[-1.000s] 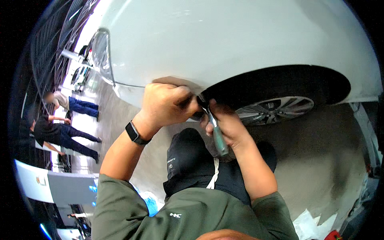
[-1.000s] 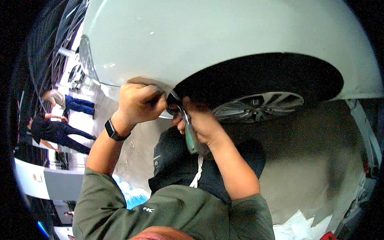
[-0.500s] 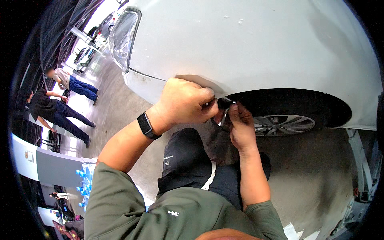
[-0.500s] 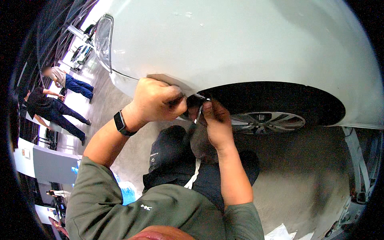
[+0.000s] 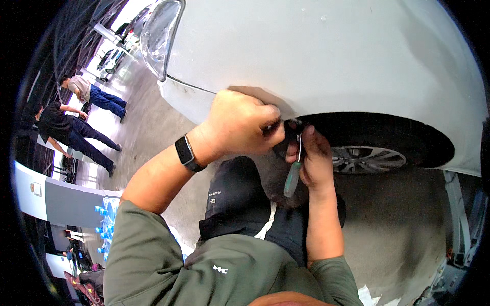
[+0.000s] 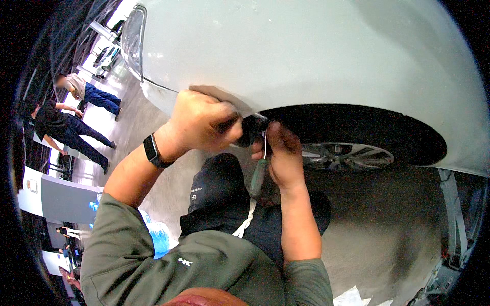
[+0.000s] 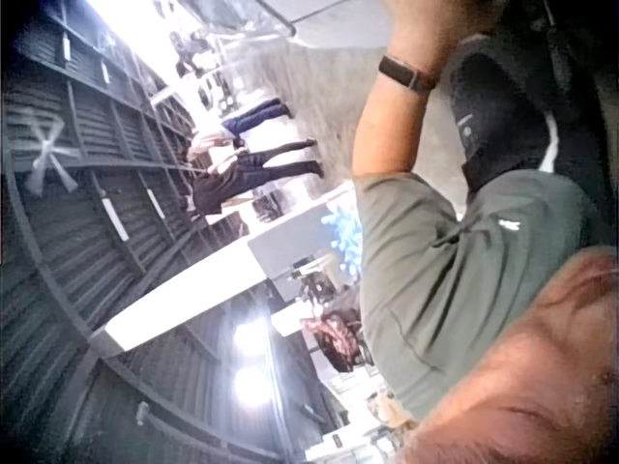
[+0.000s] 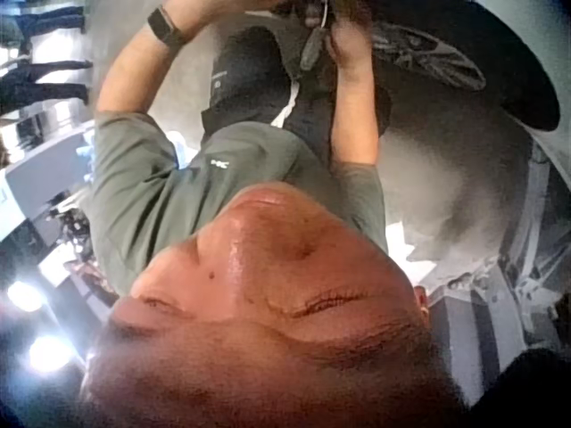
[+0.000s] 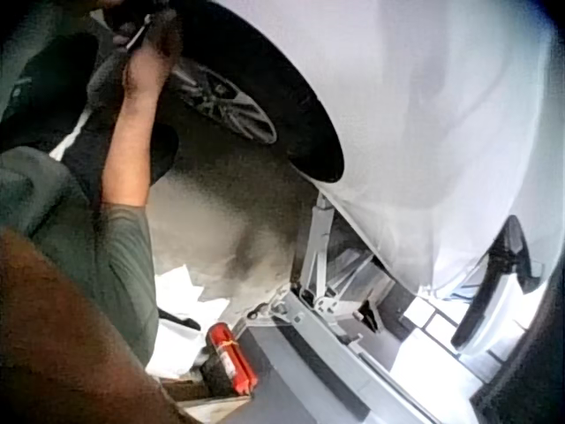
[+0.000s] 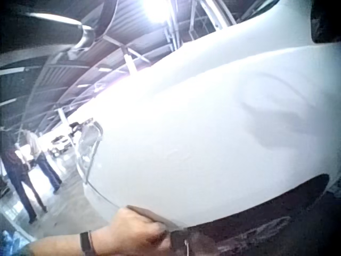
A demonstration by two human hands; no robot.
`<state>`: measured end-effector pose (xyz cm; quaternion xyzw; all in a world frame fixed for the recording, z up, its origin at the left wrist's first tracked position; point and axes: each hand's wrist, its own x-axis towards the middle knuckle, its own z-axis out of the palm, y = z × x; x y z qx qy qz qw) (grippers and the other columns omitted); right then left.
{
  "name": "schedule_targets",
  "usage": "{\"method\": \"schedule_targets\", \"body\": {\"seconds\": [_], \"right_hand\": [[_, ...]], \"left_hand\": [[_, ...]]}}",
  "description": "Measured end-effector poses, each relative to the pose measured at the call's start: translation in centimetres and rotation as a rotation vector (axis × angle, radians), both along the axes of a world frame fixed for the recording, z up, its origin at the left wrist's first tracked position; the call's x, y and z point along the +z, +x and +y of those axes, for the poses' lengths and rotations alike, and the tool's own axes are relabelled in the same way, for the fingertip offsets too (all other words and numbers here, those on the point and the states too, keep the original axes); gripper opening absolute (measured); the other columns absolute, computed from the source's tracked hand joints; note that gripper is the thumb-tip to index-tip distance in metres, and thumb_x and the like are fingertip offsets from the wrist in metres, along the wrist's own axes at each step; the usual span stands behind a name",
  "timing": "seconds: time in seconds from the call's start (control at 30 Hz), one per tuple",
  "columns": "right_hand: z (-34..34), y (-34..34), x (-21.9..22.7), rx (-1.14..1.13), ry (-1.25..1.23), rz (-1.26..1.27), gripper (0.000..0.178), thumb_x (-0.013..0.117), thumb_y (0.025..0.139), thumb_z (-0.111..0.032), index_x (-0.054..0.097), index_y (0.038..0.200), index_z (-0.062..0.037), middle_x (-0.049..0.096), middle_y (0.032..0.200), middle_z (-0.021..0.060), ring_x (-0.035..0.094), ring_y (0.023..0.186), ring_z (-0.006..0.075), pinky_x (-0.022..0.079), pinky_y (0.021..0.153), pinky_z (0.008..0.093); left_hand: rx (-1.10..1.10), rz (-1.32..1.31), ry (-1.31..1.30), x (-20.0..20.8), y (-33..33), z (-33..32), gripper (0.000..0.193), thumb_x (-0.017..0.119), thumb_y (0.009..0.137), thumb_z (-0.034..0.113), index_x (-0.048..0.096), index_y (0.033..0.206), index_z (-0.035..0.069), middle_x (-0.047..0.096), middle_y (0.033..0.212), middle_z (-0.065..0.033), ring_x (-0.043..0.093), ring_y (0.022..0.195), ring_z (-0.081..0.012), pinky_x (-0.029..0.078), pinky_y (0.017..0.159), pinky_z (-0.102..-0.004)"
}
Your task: The person uses a screwdriver to tighten a screw on the front bumper of a car and then walks around to the other side to repeat the action.
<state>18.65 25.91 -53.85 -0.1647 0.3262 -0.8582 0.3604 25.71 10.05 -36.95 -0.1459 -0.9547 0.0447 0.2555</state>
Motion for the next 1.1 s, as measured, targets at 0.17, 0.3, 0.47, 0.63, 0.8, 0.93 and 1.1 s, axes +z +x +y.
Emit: {"method": "schedule_targets", "body": {"seconds": [0.17, 0.3, 0.47, 0.63, 0.8, 0.93, 1.1], "right_hand": [[-1.6, 1.2, 0.6, -0.262, 0.087, 0.121, 0.038, 0.061, 0.107, -0.037, 0.068, 0.118, -0.0005, 0.075, 0.096, 0.0061, 0.068, 0.090, 0.0174, 0.053, 0.088, 0.0296], [-0.6, 0.1, 0.2, -0.128, 0.097, 0.175, 0.042, 0.061, 0.106, -0.039, 0.068, 0.118, -0.0001, 0.075, 0.096, 0.0084, 0.070, 0.088, 0.0189, 0.054, 0.085, 0.0307], [0.0, -0.4, 0.3, 0.046, 0.013, 0.062, 0.040, 0.059, 0.107, -0.041, 0.068, 0.114, -0.0016, 0.073, 0.087, 0.0077, 0.069, 0.080, 0.0167, 0.056, 0.077, 0.0332], [-1.2, 0.8, 1.1, -0.376, 0.059, 0.203, 0.040, 0.057, 0.108, -0.039, 0.068, 0.113, -0.0008, 0.072, 0.091, 0.0039, 0.066, 0.088, 0.0132, 0.053, 0.085, 0.0279], [0.8, -0.6, 1.7, 0.135, 0.129, 0.017, 0.041, 0.056, 0.109, -0.039, 0.069, 0.117, -0.0005, 0.074, 0.103, 0.0073, 0.066, 0.098, 0.0163, 0.051, 0.093, 0.0294], [-1.3, 0.7, 1.3, -0.277, 0.045, 0.281, 0.040, 0.056, 0.109, -0.039, 0.069, 0.107, -0.0017, 0.074, 0.090, 0.0068, 0.068, 0.082, 0.0146, 0.056, 0.080, 0.0308], [0.7, -0.6, 1.6, 0.162, 0.094, -0.014, 0.041, 0.057, 0.108, -0.038, 0.068, 0.117, 0.0002, 0.074, 0.100, 0.0087, 0.069, 0.094, 0.0174, 0.055, 0.087, 0.0316]], "left_hand": [[-0.011, 0.002, -0.003, -0.4, -0.3, 0.4, 0.027, 0.075, 0.069, 0.019, 0.052, 0.055, 0.013, 0.051, 0.049, -0.0092, 0.056, 0.045, -0.0298, 0.045, 0.044, -0.0400], [0.006, -0.020, 0.001, -0.5, -0.3, 0.2, 0.026, 0.075, 0.069, 0.023, 0.056, 0.055, 0.014, 0.055, 0.050, -0.0085, 0.060, 0.046, -0.0285, 0.047, 0.044, -0.0389], [-0.002, 0.026, 0.007, -0.6, -0.4, 0.3, 0.029, 0.079, 0.072, 0.023, 0.056, 0.057, 0.014, 0.055, 0.050, -0.0066, 0.060, 0.047, -0.0280, 0.048, 0.045, -0.0383], [0.012, 0.035, -0.025, -0.9, -0.4, 0.3, 0.030, 0.081, 0.072, 0.023, 0.056, 0.058, 0.014, 0.055, 0.051, -0.0059, 0.060, 0.047, -0.0274, 0.048, 0.045, -0.0380], [0.030, 0.009, 0.011, -0.6, -0.2, 0.8, 0.024, 0.080, 0.072, 0.013, 0.059, 0.060, 0.010, 0.058, 0.054, -0.0090, 0.061, 0.049, -0.0288, 0.048, 0.048, -0.0382], [0.002, 0.054, -0.003, -0.9, -0.5, 0.4, 0.030, 0.082, 0.071, 0.018, 0.056, 0.058, 0.013, 0.057, 0.051, -0.0055, 0.062, 0.048, -0.0262, 0.048, 0.046, -0.0373], [0.032, 0.031, -0.018, -0.6, -0.2, 0.5, 0.030, 0.082, 0.071, 0.018, 0.056, 0.058, 0.013, 0.056, 0.051, -0.0055, 0.061, 0.048, -0.0262, 0.048, 0.046, -0.0374]]}}
